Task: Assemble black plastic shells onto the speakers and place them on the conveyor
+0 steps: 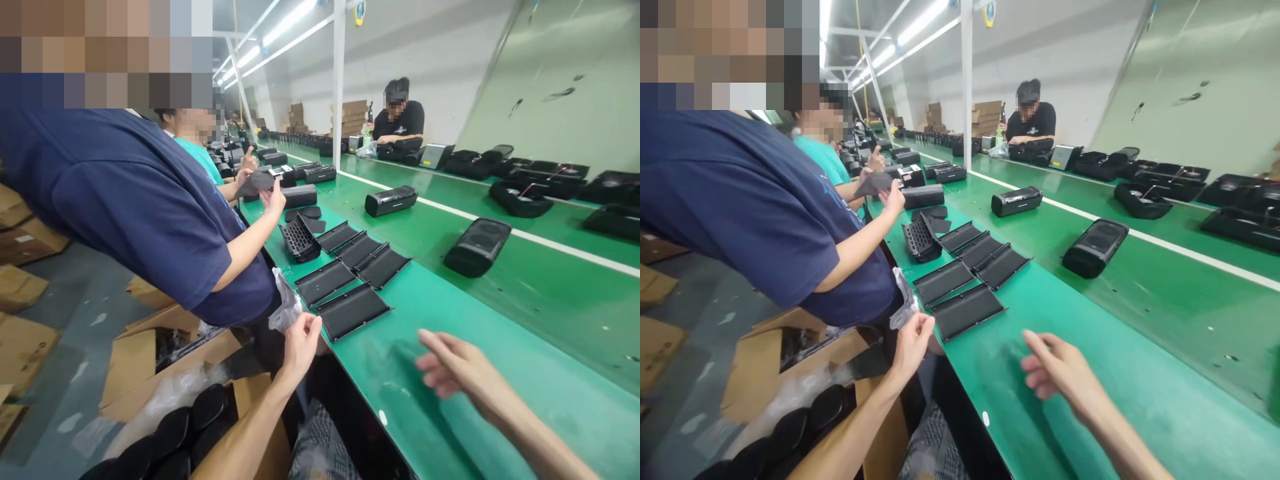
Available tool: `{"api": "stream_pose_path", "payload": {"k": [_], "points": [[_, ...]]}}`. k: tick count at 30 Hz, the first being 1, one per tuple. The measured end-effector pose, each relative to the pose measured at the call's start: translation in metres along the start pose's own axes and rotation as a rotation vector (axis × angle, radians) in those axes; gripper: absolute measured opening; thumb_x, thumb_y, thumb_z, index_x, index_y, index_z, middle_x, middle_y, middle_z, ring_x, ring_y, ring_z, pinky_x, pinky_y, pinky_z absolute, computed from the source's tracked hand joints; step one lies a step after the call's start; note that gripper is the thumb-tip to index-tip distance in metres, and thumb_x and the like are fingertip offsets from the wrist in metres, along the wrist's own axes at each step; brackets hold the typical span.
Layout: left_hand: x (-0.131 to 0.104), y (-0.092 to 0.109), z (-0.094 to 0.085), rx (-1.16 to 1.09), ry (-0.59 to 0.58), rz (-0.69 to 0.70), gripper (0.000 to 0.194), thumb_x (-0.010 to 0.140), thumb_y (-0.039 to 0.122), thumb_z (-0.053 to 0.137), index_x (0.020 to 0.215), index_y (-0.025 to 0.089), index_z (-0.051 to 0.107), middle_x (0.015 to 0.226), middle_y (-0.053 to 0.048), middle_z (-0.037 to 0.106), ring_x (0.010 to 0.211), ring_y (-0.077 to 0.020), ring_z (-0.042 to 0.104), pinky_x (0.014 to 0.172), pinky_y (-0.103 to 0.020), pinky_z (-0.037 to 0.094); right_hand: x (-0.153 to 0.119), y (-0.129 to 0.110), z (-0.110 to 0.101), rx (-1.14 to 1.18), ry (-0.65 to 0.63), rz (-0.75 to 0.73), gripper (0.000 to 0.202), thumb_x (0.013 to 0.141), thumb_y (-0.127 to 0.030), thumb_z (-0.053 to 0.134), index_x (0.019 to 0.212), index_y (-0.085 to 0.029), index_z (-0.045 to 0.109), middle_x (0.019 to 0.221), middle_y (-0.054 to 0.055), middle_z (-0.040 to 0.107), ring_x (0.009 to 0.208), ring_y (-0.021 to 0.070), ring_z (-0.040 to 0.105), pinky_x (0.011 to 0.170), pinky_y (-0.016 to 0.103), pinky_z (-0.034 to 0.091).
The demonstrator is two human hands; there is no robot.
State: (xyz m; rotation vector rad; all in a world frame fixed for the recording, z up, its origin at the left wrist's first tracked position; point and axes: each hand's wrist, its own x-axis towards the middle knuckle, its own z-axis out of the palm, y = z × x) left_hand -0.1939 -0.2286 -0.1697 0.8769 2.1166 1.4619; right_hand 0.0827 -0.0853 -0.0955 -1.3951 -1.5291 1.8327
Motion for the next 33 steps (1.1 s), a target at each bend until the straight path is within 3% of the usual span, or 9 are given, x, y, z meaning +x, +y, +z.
{"api": "stream_pose_path", "payload": {"k": [5,8,11,17,19,24,26,28,33], "points": [[-0.031,0.004,-0.007,-0.07,-0.061,0.005,0.038,0.096,0.056,0.059,0.082,0.021,0.065,0.07,0.0,0.063,0.062,-0.0155,0.054,0.063,-0.029,0.042,0.057,-0.01,0.079,-0.127,-0.091,0.14,0.041,0.108,-0.049,0.06,0.084,-0.017,0.062,0.069,0.003,0.072,0.049,0.0114,0.065,0.044,0.021,0.052],[-0.042,0.004,-0.02,-0.172,-0.069,-0.035,0.042,0.093,0.061,0.064,0.084,0.019,0.064,0.071,0.001,0.061,0.059,-0.0121,0.052,0.058,-0.025,0.042,0.066,-0.021,0.08,-0.248,-0.132,0.169,0.036,0.11,-0.043,0.061,0.087,-0.015,0.064,0.069,-0.004,0.066,0.049,0.0085,0.06,0.046,0.02,0.049],[-0.047,0.008,-0.03,-0.318,-0.135,-0.128,0.051,0.09,0.069,0.067,0.092,0.018,0.063,0.077,0.0,0.063,0.057,-0.0107,0.056,0.05,-0.021,0.042,0.043,-0.024,0.057,-0.389,-0.224,0.137,0.04,0.111,-0.04,0.055,0.077,-0.019,0.057,0.062,-0.002,0.066,0.043,0.0093,0.057,0.04,0.019,0.043],[-0.067,0.025,-0.004,-0.802,-0.926,-0.478,0.078,0.085,0.084,0.063,0.134,0.025,0.053,0.101,-0.007,0.074,0.072,-0.0267,0.077,0.052,-0.038,0.063,-0.02,-0.019,0.027,-0.629,-0.551,0.096,0.039,0.092,-0.044,0.074,0.065,-0.021,0.057,0.052,0.002,0.067,0.038,0.0132,0.053,0.037,0.024,0.036],[-0.078,0.028,0.01,-0.885,-1.045,-0.544,0.07,0.093,0.074,0.061,0.142,0.025,0.052,0.099,-0.006,0.075,0.071,-0.026,0.077,0.055,-0.039,0.065,-0.034,-0.013,0.02,-0.644,-0.584,0.085,0.041,0.091,-0.047,0.074,0.065,-0.021,0.056,0.055,0.001,0.065,0.042,0.013,0.053,0.041,0.025,0.036],[-0.106,0.028,0.024,-1.006,-0.97,-0.65,0.052,0.092,0.047,0.069,0.137,0.023,0.059,0.09,0.0,0.072,0.064,-0.0173,0.07,0.058,-0.03,0.061,-0.084,0.033,-0.016,-0.589,-0.284,-0.113,0.05,0.101,-0.067,0.056,0.081,-0.022,0.063,0.076,0.003,0.067,0.067,0.0182,0.059,0.062,0.031,0.048],[-0.115,0.027,0.024,-1.044,-0.878,-0.679,0.047,0.09,0.04,0.07,0.132,0.022,0.062,0.092,0.0,0.072,0.065,-0.0145,0.067,0.059,-0.026,0.059,-0.113,0.066,-0.029,-0.386,-0.07,-0.139,0.053,0.101,-0.073,0.053,0.108,-0.023,0.07,0.099,0.008,0.074,0.085,0.024,0.067,0.076,0.036,0.056],[-0.123,0.029,0.024,-1.059,-0.804,-0.695,0.047,0.088,0.036,0.068,0.132,0.022,0.062,0.098,-0.002,0.072,0.071,-0.0149,0.068,0.061,-0.025,0.058,-0.141,0.1,-0.033,-0.094,0.097,-0.059,0.064,0.096,-0.078,0.058,0.13,-0.025,0.064,0.113,0.013,0.076,0.089,0.0277,0.072,0.071,0.039,0.06],[-0.137,0.036,0.026,-1.007,-0.761,-0.693,0.052,0.081,0.026,0.069,0.133,0.023,0.06,0.107,-0.002,0.072,0.081,-0.0164,0.07,0.067,-0.026,0.06,-0.178,0.14,-0.003,0.335,0.201,0.223,0.08,0.083,-0.069,0.083,0.139,-0.025,0.045,0.063,-0.004,0.064,0.051,0.0216,0.066,0.043,0.028,0.051]]}}
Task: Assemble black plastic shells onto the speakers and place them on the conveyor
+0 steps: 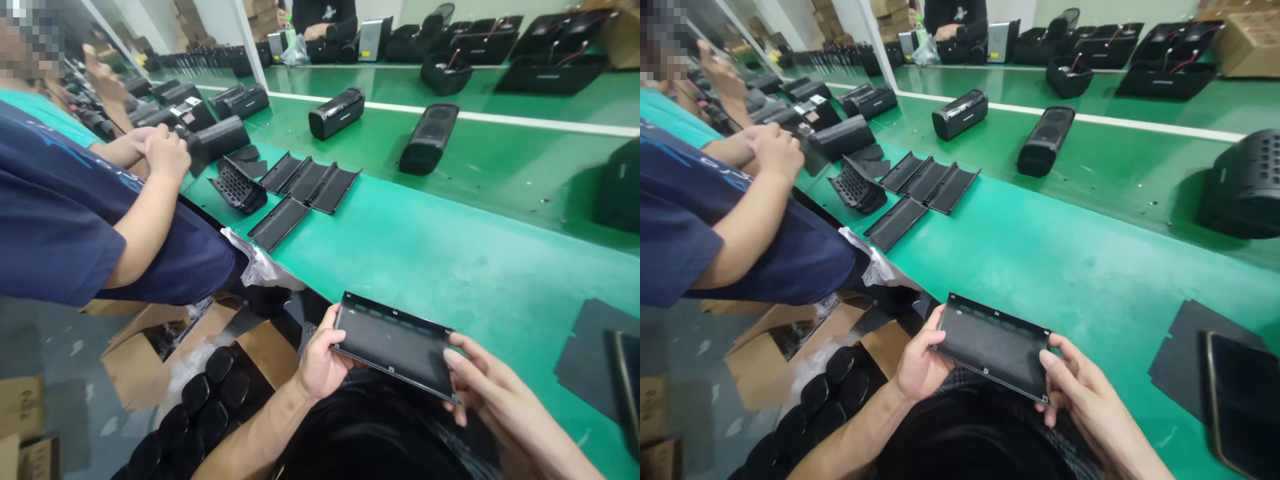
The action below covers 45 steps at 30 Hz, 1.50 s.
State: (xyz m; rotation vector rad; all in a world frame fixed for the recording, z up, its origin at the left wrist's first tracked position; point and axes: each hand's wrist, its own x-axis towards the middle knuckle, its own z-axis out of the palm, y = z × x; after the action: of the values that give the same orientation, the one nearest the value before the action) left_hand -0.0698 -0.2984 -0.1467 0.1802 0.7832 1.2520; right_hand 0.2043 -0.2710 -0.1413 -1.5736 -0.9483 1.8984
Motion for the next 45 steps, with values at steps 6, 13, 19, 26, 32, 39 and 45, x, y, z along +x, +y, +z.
{"api": "stream_pose_path", "payload": {"k": [6,13,19,26,32,39,45], "points": [[0.001,0.005,-0.008,0.343,-0.132,-0.053,0.039,0.099,0.045,0.065,0.126,0.019,0.057,0.087,-0.004,0.075,0.063,-0.0176,0.073,0.054,-0.026,0.059,-0.004,-0.009,0.009,0.053,0.127,-0.082,0.065,0.079,-0.072,0.085,0.117,-0.028,0.057,0.072,-0.006,0.062,0.047,0.0108,0.052,0.036,0.021,0.048],[-0.002,-0.001,-0.023,0.523,-0.19,-0.024,0.044,0.102,0.05,0.065,0.127,0.021,0.044,0.067,-0.002,0.075,0.047,-0.0227,0.073,0.037,-0.023,0.055,-0.003,-0.001,-0.007,-0.086,0.013,-0.118,0.056,0.092,-0.071,0.072,0.126,-0.03,0.057,0.083,-0.001,0.068,0.059,0.017,0.063,0.041,0.023,0.053],[-0.005,-0.002,-0.021,0.521,-0.2,-0.035,0.04,0.103,0.047,0.065,0.124,0.02,0.044,0.071,-0.001,0.075,0.049,-0.0218,0.074,0.039,-0.022,0.056,-0.003,0.005,-0.013,-0.108,-0.005,-0.139,0.045,0.096,-0.066,0.07,0.12,-0.03,0.057,0.077,-0.004,0.061,0.058,0.0152,0.059,0.041,0.021,0.052],[-0.003,-0.001,-0.019,0.486,-0.199,-0.039,0.037,0.104,0.043,0.064,0.125,0.019,0.046,0.073,-0.002,0.077,0.051,-0.0215,0.076,0.041,-0.022,0.058,-0.006,-0.004,-0.009,-0.098,0.04,-0.095,0.051,0.091,-0.072,0.073,0.115,-0.03,0.055,0.079,-0.003,0.062,0.057,0.0154,0.057,0.041,0.023,0.053],[0.003,-0.001,-0.027,0.427,-0.215,-0.033,0.041,0.104,0.045,0.063,0.13,0.019,0.046,0.07,-0.004,0.078,0.051,-0.0239,0.076,0.042,-0.024,0.058,-0.003,-0.006,-0.005,-0.082,0.06,-0.073,0.062,0.085,-0.075,0.077,0.12,-0.031,0.052,0.083,-0.002,0.065,0.055,0.0153,0.058,0.038,0.023,0.052],[0.007,0.001,-0.028,0.399,-0.196,-0.02,0.041,0.103,0.044,0.064,0.131,0.017,0.049,0.067,-0.004,0.077,0.049,-0.0231,0.074,0.042,-0.025,0.058,0.001,-0.013,0.002,-0.047,0.09,-0.086,0.064,0.082,-0.072,0.083,0.119,-0.029,0.054,0.074,-0.006,0.06,0.051,0.0128,0.054,0.037,0.021,0.05],[0.012,0.004,-0.018,0.171,-0.335,0.068,0.065,0.096,0.067,0.067,0.137,0.018,0.057,0.088,-0.009,0.079,0.066,-0.0238,0.078,0.052,-0.029,0.062,0.007,-0.026,0.013,0.183,0.121,-0.021,0.067,0.075,-0.065,0.092,0.119,-0.027,0.06,0.052,-0.009,0.048,0.04,0.0135,0.051,0.033,0.02,0.043]]}}
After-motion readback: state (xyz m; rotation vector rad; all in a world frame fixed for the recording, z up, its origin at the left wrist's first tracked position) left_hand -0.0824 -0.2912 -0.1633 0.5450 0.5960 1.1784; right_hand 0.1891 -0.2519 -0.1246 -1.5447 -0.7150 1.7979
